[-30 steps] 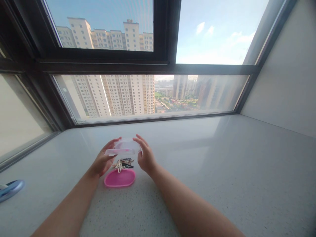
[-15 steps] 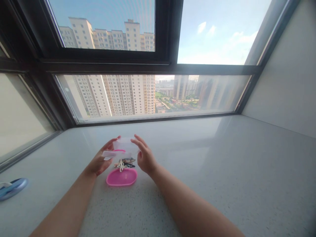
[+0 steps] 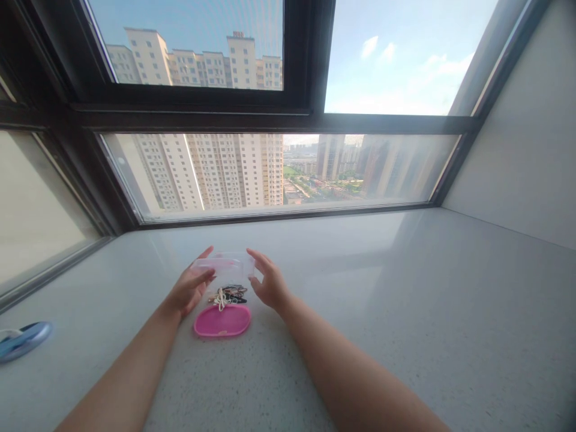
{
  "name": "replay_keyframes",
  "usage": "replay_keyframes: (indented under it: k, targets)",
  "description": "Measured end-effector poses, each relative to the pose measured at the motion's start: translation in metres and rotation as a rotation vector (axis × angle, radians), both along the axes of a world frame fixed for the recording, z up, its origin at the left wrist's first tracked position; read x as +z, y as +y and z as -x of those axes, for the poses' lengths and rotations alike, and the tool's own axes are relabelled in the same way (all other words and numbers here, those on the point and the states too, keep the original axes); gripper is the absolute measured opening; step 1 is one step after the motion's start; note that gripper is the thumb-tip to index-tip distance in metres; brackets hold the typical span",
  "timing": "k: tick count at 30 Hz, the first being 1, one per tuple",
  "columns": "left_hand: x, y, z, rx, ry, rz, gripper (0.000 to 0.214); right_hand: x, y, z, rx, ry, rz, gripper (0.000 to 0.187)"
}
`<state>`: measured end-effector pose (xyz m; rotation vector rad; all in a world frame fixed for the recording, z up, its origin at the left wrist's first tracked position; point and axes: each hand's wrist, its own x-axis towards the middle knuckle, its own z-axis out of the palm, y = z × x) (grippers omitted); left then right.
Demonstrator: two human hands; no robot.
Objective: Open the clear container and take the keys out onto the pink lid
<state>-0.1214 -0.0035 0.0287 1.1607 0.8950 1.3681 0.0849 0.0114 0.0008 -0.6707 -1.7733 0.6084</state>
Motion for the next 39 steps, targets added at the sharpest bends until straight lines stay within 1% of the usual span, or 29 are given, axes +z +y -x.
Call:
replay_keyframes:
  k: [2, 5, 8, 11, 14, 19, 21, 24, 28, 31, 33, 36, 37, 39]
  targets:
    - [-0.004, 0.005, 0.002, 0.043, -0.033, -0.005, 0.078, -0.006, 0.005, 0.001, 0.038, 0.033, 0.093, 0.066]
    - [-0.009, 0.012, 0.005, 0.100, -0.045, -0.020, 0.071, -0.013, 0.010, 0.003, 0.050, 0.089, 0.244, 0.074]
    - [-0.011, 0.014, 0.006, 0.134, 0.012, -0.002, 0.061, -0.016, 0.014, 0.004, 0.050, 0.150, 0.376, 0.076]
    - [-0.009, 0.011, 0.005, 0.120, 0.108, 0.013, 0.063, -0.016, 0.018, 0.003, 0.017, 0.165, 0.429, 0.070]
    - [-0.004, 0.007, -0.001, 0.066, 0.178, -0.047, 0.072, -0.015, 0.021, 0.000, -0.009, 0.163, 0.430, 0.066]
    - [0.007, 0.001, -0.015, -0.026, 0.302, -0.255, 0.076, -0.008, 0.017, -0.005, 0.085, 0.194, 0.368, 0.059]
    - [0.010, -0.002, -0.019, -0.063, 0.321, -0.291, 0.078, -0.006, 0.016, -0.007, 0.110, 0.180, 0.361, 0.052]
    - [0.012, -0.007, -0.022, -0.104, 0.314, -0.266, 0.081, -0.009, 0.019, -0.008, 0.110, 0.159, 0.397, 0.048]
    - [0.012, -0.010, -0.025, -0.171, 0.268, -0.162, 0.093, -0.014, 0.028, -0.010, 0.024, 0.132, 0.489, 0.053]
    - [0.009, -0.007, -0.025, -0.148, 0.274, -0.102, 0.092, -0.014, 0.030, -0.014, 0.019, 0.104, 0.542, 0.059]
    - [0.006, -0.004, -0.023, -0.101, 0.252, -0.115, 0.085, -0.011, 0.029, -0.019, 0.055, 0.089, 0.511, 0.059]
    - [0.004, -0.001, -0.020, -0.068, 0.225, -0.142, 0.074, -0.006, 0.025, -0.026, 0.082, 0.064, 0.401, 0.055]
    - [0.004, -0.001, -0.020, -0.073, 0.226, -0.143, 0.071, -0.004, 0.023, -0.029, 0.089, 0.052, 0.369, 0.060]
    - [0.005, -0.003, -0.022, -0.102, 0.243, -0.133, 0.070, -0.001, 0.021, -0.031, 0.120, 0.038, 0.321, 0.078]
